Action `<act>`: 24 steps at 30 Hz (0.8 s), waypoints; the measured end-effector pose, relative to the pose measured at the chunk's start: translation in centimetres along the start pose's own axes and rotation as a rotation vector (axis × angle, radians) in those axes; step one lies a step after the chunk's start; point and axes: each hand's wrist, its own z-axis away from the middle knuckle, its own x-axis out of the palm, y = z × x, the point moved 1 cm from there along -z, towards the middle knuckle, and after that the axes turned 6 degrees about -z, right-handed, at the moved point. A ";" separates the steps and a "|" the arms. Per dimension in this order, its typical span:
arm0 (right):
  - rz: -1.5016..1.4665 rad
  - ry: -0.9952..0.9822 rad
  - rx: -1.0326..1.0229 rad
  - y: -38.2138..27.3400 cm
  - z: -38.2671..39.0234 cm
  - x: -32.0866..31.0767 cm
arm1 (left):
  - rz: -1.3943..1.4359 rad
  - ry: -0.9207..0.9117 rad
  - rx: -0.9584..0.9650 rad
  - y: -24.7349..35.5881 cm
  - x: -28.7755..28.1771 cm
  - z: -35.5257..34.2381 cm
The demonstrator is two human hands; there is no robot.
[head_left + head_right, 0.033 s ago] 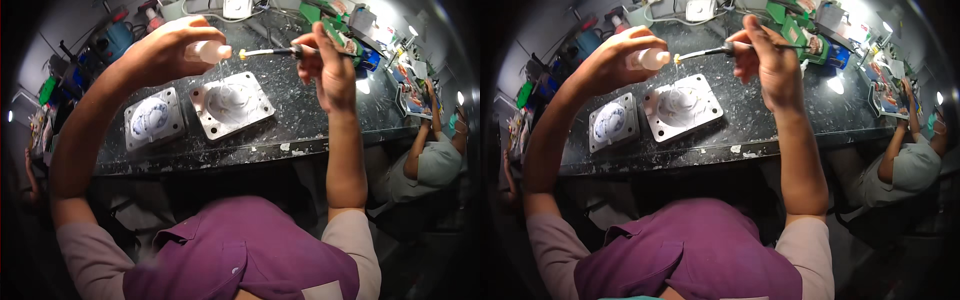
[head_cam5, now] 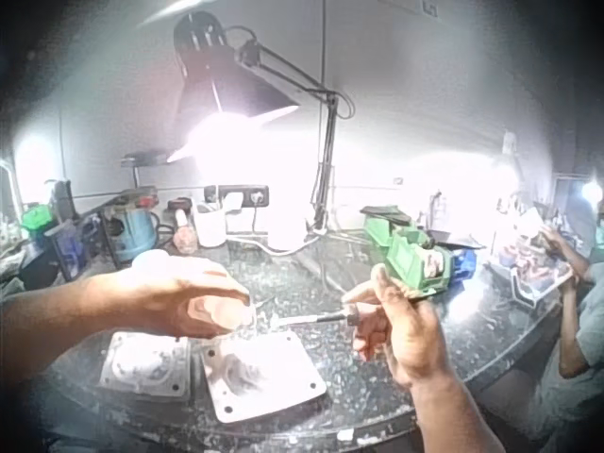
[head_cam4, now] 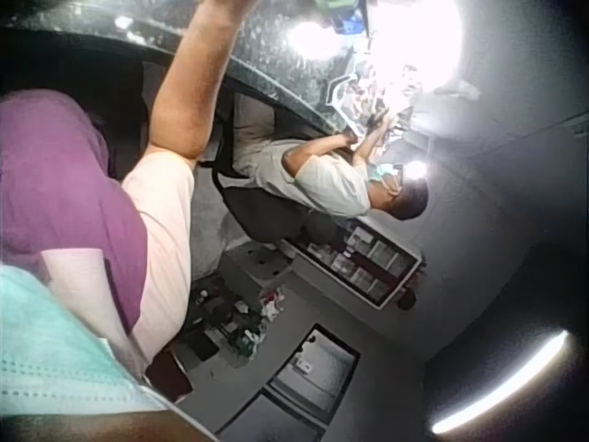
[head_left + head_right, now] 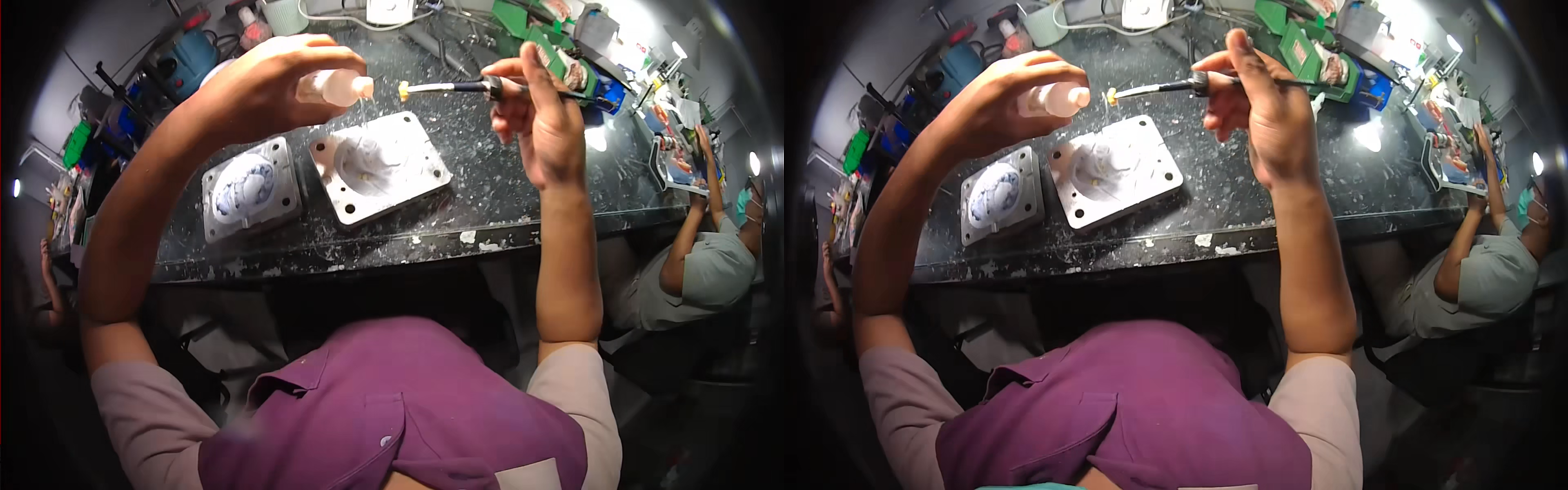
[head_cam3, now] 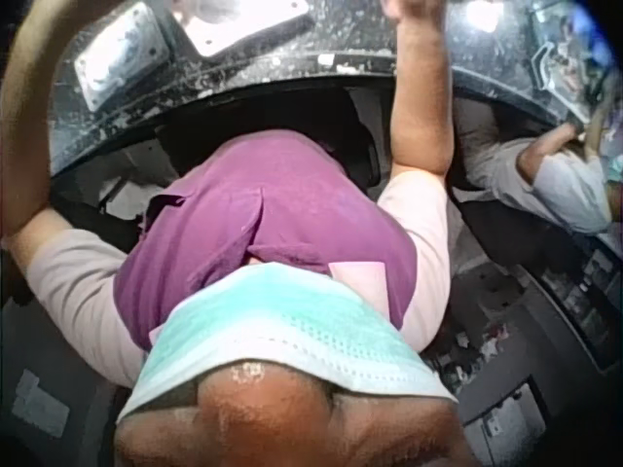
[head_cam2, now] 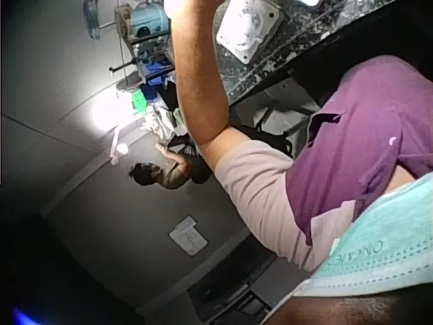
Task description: The person applies liquid from a bottle onto a white dental mold and spreads it with a brush. They then pick up an air nozzle and blow air onto the surface of the mold.
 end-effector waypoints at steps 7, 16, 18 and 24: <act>-0.334 0.014 0.297 3.8 3.7 -2.9 | 0.078 -0.234 -0.052 2.1 1.1 1.4; -0.439 0.029 0.191 5.6 4.8 -3.7 | 0.244 -0.440 -0.032 1.7 0.4 -0.6; -0.468 0.042 0.092 5.6 4.8 -3.9 | 0.390 -0.296 0.013 0.8 1.0 -0.5; -0.187 0.163 -0.153 2.2 5.0 -0.4 | 0.954 -0.163 -0.242 -2.9 2.9 -0.6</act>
